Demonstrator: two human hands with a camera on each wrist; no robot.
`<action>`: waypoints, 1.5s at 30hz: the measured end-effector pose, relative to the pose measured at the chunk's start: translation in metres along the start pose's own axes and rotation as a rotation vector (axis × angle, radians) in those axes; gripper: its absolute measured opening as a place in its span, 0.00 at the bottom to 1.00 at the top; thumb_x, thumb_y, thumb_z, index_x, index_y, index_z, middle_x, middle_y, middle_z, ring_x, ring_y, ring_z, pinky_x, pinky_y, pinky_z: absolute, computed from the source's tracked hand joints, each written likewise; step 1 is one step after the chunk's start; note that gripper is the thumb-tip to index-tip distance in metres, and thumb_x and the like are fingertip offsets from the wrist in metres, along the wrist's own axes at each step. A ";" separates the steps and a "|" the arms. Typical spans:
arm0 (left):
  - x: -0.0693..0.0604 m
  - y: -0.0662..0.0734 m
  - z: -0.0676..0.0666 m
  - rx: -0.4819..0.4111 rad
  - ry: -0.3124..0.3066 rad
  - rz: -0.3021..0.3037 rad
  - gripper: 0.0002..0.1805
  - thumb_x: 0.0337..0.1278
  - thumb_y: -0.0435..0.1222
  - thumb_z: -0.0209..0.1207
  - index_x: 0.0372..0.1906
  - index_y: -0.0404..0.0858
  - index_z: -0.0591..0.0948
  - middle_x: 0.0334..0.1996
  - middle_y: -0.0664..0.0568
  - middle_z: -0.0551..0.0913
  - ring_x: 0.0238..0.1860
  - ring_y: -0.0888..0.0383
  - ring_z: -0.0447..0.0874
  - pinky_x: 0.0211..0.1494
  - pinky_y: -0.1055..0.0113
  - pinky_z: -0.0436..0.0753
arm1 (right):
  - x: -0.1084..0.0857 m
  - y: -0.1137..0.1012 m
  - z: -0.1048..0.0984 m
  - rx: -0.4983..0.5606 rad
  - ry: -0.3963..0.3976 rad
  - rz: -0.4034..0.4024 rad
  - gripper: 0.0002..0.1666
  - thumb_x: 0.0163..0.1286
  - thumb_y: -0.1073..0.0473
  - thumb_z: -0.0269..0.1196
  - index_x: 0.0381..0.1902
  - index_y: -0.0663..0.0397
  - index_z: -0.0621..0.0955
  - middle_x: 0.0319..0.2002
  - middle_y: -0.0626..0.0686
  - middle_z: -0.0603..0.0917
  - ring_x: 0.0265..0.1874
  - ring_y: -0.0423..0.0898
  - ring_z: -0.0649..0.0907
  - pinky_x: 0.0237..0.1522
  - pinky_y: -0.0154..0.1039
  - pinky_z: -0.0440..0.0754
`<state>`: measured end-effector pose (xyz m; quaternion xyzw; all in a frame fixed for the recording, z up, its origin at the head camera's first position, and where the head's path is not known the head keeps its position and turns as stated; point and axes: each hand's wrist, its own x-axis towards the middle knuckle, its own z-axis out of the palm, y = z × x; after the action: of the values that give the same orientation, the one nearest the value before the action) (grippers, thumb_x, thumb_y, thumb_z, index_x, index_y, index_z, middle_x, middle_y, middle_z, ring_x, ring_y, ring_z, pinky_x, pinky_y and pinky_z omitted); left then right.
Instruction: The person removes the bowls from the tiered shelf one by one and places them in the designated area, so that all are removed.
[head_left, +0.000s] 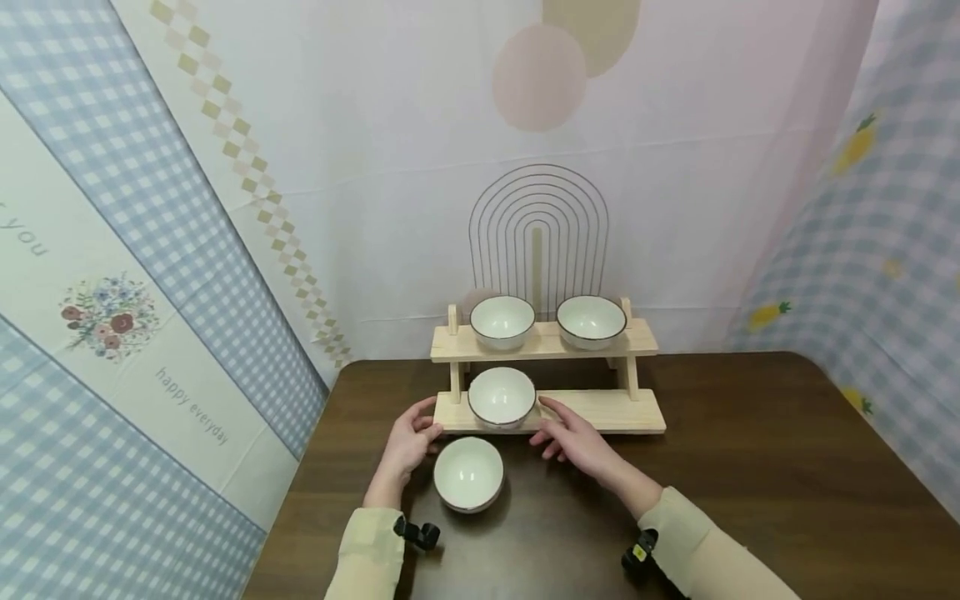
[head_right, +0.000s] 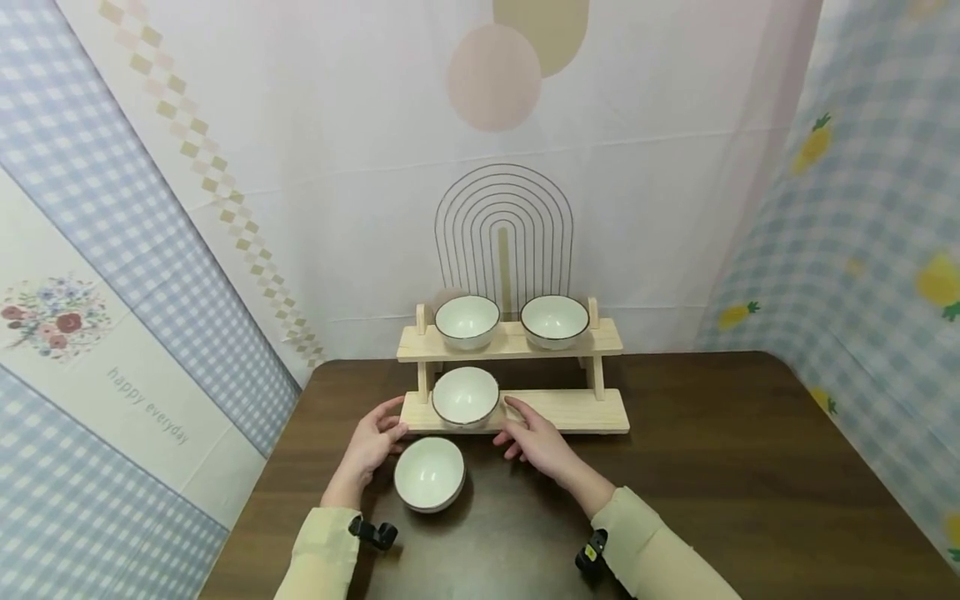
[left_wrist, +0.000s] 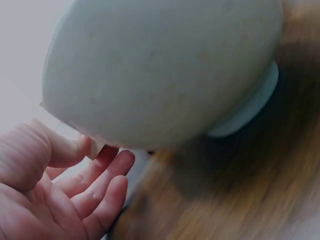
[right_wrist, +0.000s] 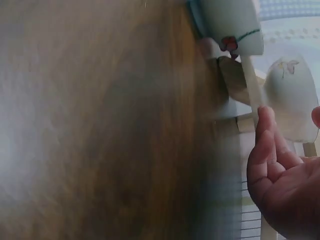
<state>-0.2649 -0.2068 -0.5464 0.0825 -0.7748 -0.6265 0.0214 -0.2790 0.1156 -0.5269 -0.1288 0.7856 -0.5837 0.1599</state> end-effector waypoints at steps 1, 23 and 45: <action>0.002 0.002 -0.001 0.016 -0.019 0.003 0.31 0.70 0.21 0.62 0.76 0.35 0.74 0.48 0.38 0.88 0.39 0.53 0.87 0.32 0.63 0.85 | 0.002 -0.001 -0.001 0.001 -0.006 -0.002 0.38 0.86 0.50 0.53 0.85 0.55 0.59 0.42 0.55 0.92 0.33 0.49 0.88 0.35 0.41 0.82; 0.003 0.021 -0.017 0.174 -0.191 -0.039 0.36 0.72 0.22 0.61 0.81 0.39 0.68 0.48 0.42 0.89 0.40 0.50 0.90 0.34 0.59 0.85 | 0.015 -0.027 0.013 -0.045 0.063 0.001 0.45 0.81 0.39 0.60 0.83 0.59 0.63 0.37 0.56 0.92 0.28 0.48 0.88 0.31 0.41 0.83; -0.001 0.023 -0.016 0.197 -0.188 -0.044 0.36 0.72 0.22 0.61 0.81 0.40 0.67 0.45 0.40 0.88 0.39 0.48 0.91 0.33 0.60 0.85 | 0.013 -0.030 0.017 0.011 0.052 0.037 0.45 0.82 0.44 0.60 0.84 0.63 0.59 0.38 0.56 0.93 0.28 0.46 0.88 0.32 0.40 0.82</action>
<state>-0.2640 -0.2173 -0.5205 0.0420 -0.8292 -0.5525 -0.0731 -0.2838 0.0868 -0.5037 -0.0984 0.7885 -0.5881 0.1508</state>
